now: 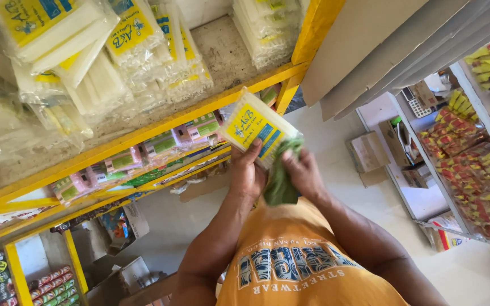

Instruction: Wiping down plastic-packaged goods on a shelf using a cleaning cloth.

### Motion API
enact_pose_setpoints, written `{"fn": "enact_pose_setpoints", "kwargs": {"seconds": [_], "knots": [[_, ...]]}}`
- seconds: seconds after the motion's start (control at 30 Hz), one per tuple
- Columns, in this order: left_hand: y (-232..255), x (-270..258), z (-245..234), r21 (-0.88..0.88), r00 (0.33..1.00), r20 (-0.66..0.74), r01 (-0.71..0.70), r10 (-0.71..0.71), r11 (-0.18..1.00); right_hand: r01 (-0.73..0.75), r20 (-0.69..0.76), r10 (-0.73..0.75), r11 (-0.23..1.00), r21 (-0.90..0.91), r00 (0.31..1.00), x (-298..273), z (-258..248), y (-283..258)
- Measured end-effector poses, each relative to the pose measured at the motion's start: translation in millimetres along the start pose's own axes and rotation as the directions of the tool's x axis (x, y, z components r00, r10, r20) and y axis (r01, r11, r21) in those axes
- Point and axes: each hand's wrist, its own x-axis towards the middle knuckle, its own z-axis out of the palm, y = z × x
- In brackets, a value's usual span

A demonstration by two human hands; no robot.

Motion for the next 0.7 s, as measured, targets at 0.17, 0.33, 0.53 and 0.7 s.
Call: {"fn": "enact_pose_setpoints", "kwargs": {"seconds": [0.17,0.33,0.53,0.7], "knots": [[7.9,6.3,-10.8,-0.015,0.998,0.065,-0.014,0.015,1.0,0.03,0.06,-0.029,0.999,-0.024,0.998,8.5,-8.4,34.7],[17.3,-17.7,-5.4,0.005,0.991,0.123,-0.049,0.048,0.999,0.111,-0.121,-0.099,0.989,0.1,0.988,42.6,-30.9,-8.7],[12.4,-27.4,-16.8,0.046,0.97,0.241,0.016,-0.027,0.999,-0.239,0.161,0.178,0.76,0.605,0.971,47.0,-2.5,-32.3],[49.2,-46.5,33.8,0.55,0.982,-0.055,-0.122,0.182,0.826,-0.3,0.339,0.276,0.954,0.019,0.899,23.1,36.5,-39.6]]}}
